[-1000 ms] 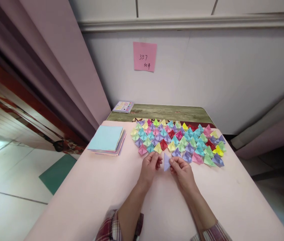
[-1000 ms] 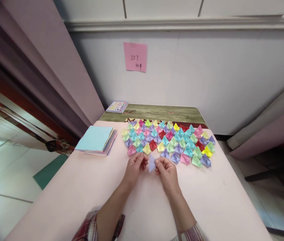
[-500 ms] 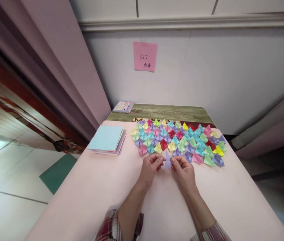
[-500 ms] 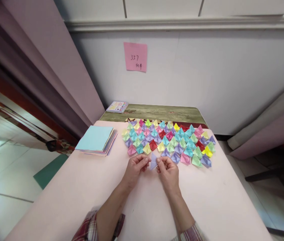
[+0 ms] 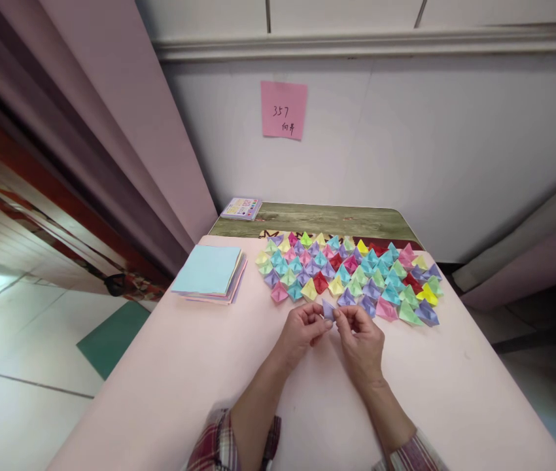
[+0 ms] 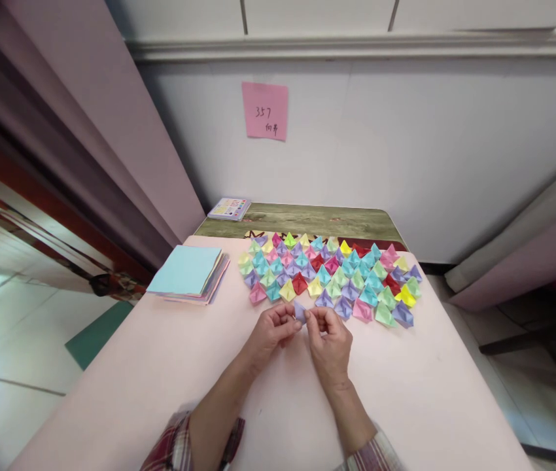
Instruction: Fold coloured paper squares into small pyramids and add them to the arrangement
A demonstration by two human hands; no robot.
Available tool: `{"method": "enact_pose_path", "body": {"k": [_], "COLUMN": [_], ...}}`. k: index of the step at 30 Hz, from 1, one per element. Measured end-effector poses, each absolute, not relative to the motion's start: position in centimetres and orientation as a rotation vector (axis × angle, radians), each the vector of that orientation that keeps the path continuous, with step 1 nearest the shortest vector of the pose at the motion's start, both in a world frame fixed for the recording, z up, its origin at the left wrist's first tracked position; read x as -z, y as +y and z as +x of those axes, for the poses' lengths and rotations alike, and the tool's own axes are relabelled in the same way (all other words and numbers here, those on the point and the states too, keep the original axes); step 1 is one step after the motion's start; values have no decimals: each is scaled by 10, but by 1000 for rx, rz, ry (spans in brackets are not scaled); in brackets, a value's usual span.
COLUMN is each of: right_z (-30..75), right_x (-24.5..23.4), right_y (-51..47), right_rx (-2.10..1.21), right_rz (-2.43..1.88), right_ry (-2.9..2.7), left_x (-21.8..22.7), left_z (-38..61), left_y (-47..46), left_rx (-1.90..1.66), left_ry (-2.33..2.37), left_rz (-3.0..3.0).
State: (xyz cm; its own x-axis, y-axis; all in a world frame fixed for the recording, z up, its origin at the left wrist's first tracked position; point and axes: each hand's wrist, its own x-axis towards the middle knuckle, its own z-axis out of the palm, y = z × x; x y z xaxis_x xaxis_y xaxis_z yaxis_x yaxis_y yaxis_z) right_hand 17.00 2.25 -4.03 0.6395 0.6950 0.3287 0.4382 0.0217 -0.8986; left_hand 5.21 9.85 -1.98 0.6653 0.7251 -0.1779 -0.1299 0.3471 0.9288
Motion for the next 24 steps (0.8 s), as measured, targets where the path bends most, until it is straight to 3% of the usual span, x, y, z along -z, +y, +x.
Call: {"method": "enact_pose_path", "body": {"k": [7,17,24], "right_z": [167,177,178], "right_x": [36,37,43], "right_y": [23,28,28], "right_rx": [-286,-942,-1023], "right_rz": [-1541,-1238,-1199], "right_ry": [-1017,-708,-714], "left_x": [24,16,22], "left_z": [52,45,47], "left_y": [97,101,102], "left_rx": [-603,-514,-609], "left_ry": [714,633,612], "left_rz": [945,954,1010]}}
